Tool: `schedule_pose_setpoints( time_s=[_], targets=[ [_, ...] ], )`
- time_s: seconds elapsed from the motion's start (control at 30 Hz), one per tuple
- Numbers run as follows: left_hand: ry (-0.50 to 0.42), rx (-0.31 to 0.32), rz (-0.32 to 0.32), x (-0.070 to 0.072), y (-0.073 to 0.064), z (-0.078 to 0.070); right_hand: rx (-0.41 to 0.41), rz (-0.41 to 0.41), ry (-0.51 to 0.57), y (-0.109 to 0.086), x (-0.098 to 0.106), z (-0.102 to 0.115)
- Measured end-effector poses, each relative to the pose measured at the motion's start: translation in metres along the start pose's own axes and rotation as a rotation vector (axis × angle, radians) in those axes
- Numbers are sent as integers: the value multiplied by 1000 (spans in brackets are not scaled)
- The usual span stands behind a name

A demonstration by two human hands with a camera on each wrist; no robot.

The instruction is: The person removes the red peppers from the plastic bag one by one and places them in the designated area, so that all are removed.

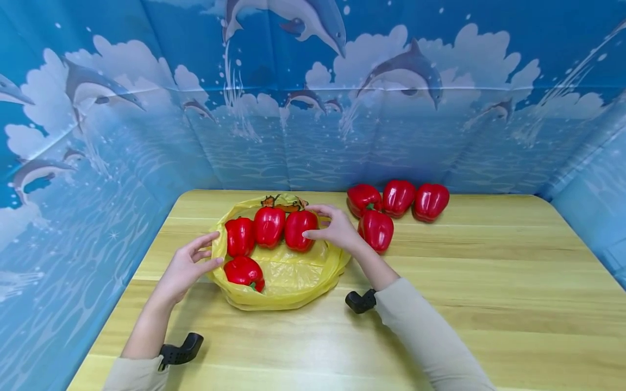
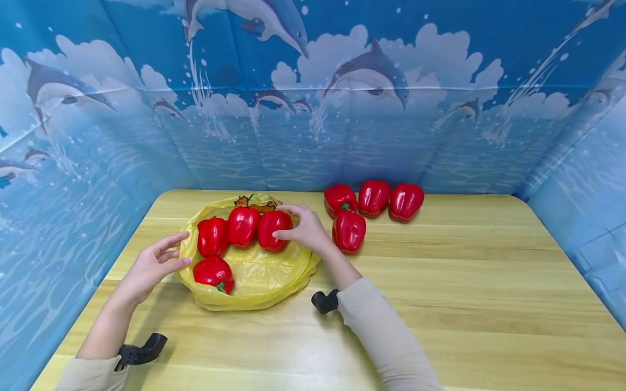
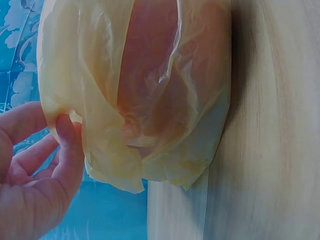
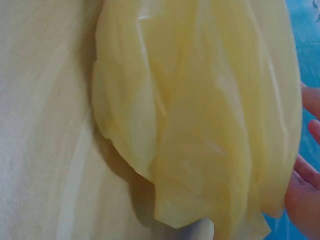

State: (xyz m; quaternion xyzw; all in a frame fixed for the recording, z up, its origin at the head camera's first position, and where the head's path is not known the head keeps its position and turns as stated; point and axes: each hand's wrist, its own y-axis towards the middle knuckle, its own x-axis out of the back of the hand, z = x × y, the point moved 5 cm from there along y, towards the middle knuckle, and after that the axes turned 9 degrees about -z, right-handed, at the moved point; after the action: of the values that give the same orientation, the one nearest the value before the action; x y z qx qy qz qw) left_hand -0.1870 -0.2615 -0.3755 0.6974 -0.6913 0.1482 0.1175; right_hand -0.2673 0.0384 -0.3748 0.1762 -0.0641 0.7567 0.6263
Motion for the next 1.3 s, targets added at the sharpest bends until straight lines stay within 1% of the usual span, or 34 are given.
schedule_pose_setpoints(
  time_s=[0.1, 0.57, 0.9, 1.17, 1.3],
  targets=[
    [6, -2, -1, 1, 1, 0, 9, -15, -39, 6, -5, -14],
    [3, -3, -1, 1, 1, 1, 59, -40, -138, 5, -12, -21],
    [-3, -8, -1, -1, 0, 2, 64, -78, -161, 3, -19, -29],
    [-1, -8, 9, -3, 0, 3, 119, -102, -201, -1, -23, -29],
    [-10, -18, 13, -3, 1, 3, 137, -109, -212, -1, -24, -29]
  ],
)
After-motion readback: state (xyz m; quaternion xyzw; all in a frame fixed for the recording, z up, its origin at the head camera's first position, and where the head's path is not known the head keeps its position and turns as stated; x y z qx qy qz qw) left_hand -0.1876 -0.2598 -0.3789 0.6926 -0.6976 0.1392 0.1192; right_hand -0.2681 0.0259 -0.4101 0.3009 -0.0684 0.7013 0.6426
